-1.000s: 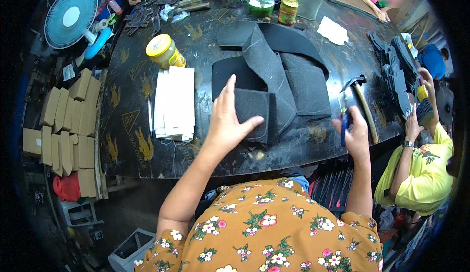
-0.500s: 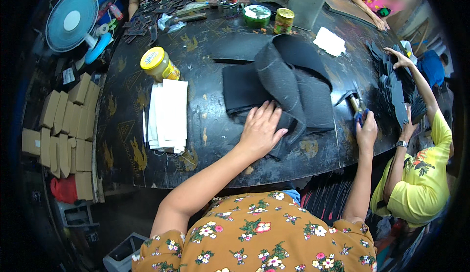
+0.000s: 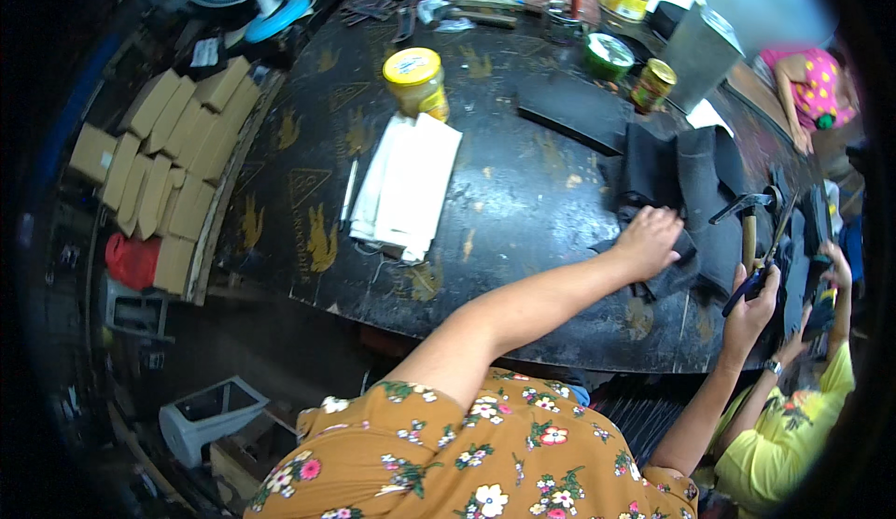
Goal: The person unfolds a stack of white fabric on a worktable and uses scissors to cut the fabric into multiple rectangular pieces. The person repeatedly aligns, cuts, and separates the fabric pieces throughout the clip.
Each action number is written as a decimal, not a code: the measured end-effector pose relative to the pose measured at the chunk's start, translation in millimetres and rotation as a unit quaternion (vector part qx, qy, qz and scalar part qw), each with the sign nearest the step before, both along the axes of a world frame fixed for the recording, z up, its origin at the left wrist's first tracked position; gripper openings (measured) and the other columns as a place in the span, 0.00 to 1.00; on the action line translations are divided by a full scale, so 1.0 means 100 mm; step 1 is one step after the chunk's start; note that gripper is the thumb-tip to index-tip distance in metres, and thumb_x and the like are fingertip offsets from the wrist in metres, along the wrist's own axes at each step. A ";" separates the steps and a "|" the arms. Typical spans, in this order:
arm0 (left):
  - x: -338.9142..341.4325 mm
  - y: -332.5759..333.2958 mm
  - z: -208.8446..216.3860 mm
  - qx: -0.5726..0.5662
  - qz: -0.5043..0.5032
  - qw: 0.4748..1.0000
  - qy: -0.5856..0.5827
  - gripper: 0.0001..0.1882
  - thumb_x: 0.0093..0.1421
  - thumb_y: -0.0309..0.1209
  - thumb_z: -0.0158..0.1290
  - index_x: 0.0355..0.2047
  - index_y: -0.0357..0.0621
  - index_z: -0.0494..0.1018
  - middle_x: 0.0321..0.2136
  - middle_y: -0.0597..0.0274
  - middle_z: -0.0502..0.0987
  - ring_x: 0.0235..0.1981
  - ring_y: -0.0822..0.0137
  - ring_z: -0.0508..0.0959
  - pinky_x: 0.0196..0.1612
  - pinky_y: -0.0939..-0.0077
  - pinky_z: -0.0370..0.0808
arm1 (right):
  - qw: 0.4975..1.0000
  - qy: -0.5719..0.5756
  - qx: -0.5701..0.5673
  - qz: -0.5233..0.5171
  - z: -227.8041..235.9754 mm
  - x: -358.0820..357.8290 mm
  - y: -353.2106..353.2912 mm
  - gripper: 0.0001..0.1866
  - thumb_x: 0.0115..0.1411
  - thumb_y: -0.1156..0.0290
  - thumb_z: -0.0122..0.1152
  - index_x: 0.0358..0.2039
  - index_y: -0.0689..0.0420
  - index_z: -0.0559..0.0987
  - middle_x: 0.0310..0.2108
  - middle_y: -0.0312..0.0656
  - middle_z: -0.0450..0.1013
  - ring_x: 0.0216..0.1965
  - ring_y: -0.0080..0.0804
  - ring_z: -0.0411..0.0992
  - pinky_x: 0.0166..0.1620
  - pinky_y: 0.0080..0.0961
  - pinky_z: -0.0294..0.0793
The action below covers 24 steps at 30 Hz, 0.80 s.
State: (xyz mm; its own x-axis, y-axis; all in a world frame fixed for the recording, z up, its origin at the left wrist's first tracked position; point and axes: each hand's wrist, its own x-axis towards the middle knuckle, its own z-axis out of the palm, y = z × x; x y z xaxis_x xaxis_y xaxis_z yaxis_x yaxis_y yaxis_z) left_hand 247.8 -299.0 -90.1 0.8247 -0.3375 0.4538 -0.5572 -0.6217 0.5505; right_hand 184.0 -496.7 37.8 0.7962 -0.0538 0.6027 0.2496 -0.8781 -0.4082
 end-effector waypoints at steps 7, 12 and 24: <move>-0.66 0.71 0.24 -0.096 0.014 0.995 -0.033 0.32 0.59 0.33 0.61 0.61 0.33 0.66 0.65 0.38 0.63 0.67 0.44 0.64 0.69 0.50 0.60 | 0.994 0.077 -0.065 0.036 -0.82 0.59 0.21 0.26 0.59 0.78 0.65 0.56 0.71 0.70 0.48 0.63 0.73 0.51 0.61 0.73 0.57 0.41 0.70; -1.46 2.19 0.51 -0.111 0.109 0.987 -0.045 0.24 0.60 0.32 0.60 0.55 0.38 0.72 0.56 0.44 0.73 0.60 0.46 0.72 0.64 0.52 0.66 | 0.989 0.020 -0.147 0.007 -1.26 0.80 0.04 0.28 0.56 0.79 0.67 0.56 0.70 0.71 0.51 0.61 0.72 0.54 0.58 0.72 0.59 0.43 0.69; -1.77 4.45 0.35 0.064 0.509 0.849 0.126 0.09 0.54 0.32 0.63 0.30 0.41 0.77 0.32 0.54 0.79 0.34 0.53 0.80 0.39 0.59 0.77 | 0.928 0.172 -0.168 0.285 -0.30 0.22 1.44 0.17 0.50 0.73 0.71 0.40 0.64 0.77 0.35 0.54 0.77 0.38 0.52 0.78 0.45 0.40 0.76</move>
State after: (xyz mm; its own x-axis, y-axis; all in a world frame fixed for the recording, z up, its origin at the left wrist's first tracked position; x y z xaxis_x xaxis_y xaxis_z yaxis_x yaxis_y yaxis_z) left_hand 71.1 146.3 -55.4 0.7842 0.5752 0.2327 0.4302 -0.7743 0.4642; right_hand 206.5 -353.0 7.4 0.7855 0.5805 0.2145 0.6189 -0.7351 -0.2767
